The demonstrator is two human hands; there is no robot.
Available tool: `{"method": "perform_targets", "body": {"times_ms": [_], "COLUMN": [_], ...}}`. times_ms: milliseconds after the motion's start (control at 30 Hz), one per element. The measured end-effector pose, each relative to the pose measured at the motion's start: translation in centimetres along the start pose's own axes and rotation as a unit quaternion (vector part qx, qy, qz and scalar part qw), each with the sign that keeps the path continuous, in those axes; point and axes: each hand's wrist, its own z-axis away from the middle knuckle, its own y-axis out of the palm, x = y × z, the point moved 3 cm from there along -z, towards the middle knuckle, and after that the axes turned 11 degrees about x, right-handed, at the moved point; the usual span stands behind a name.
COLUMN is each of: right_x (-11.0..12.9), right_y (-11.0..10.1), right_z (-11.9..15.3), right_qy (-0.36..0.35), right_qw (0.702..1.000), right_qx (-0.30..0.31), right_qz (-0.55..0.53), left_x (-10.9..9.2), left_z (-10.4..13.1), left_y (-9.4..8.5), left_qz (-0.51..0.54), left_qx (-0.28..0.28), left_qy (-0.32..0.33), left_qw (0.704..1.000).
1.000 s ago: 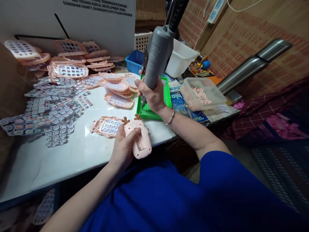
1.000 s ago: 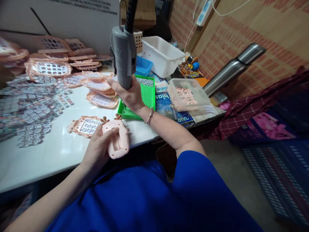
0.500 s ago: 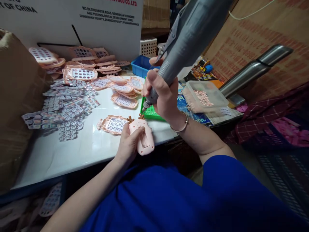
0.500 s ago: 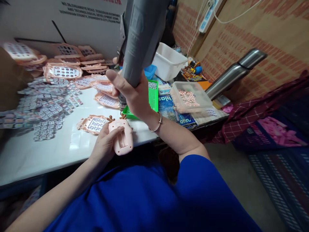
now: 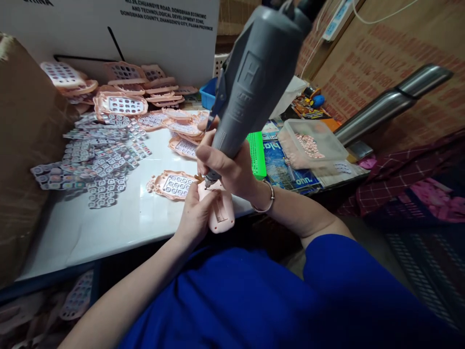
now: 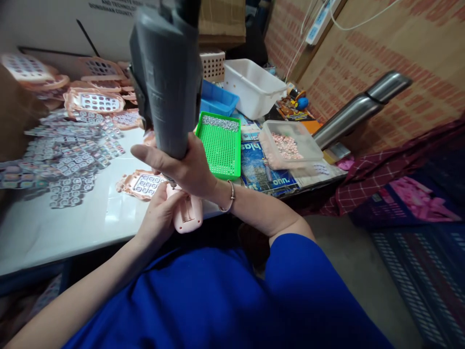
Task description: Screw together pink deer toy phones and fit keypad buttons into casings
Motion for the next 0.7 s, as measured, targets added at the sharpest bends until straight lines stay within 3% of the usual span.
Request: {"method": "perform_targets", "body": {"times_ms": [133,400,533,633,700], "right_x": [-0.6,-0.2,0.6,0.0,-1.1], "right_y": [0.2,-0.2,-2.3,-4.0,-4.7], "right_z": [0.3,-0.3,-1.6,-2.3,-2.6], "right_qy": [0.038,0.022,-0.034,-0.035,-0.014], "right_qw": [0.999,0.998,0.998,0.988,0.985], "right_qx": [0.027,0.034,-0.054,-0.137,-0.156], "right_qz": [0.017,-0.039,0.009,0.065,0.078], "left_x": [0.0,-0.4,-0.5,-0.3,0.0], "left_z": [0.0,0.0,0.9,2.4,3.5], "left_y": [0.1,0.4,0.1,-0.1,-0.3], "left_qz": [0.012,-0.011,-0.012,-0.008,0.009], "left_qx": [0.01,0.003,-0.001,0.055,0.09], "left_qy": [0.003,-0.023,-0.087,-0.157,-0.213], "left_qw": [1.0,1.0,0.996,0.986,0.973]}}
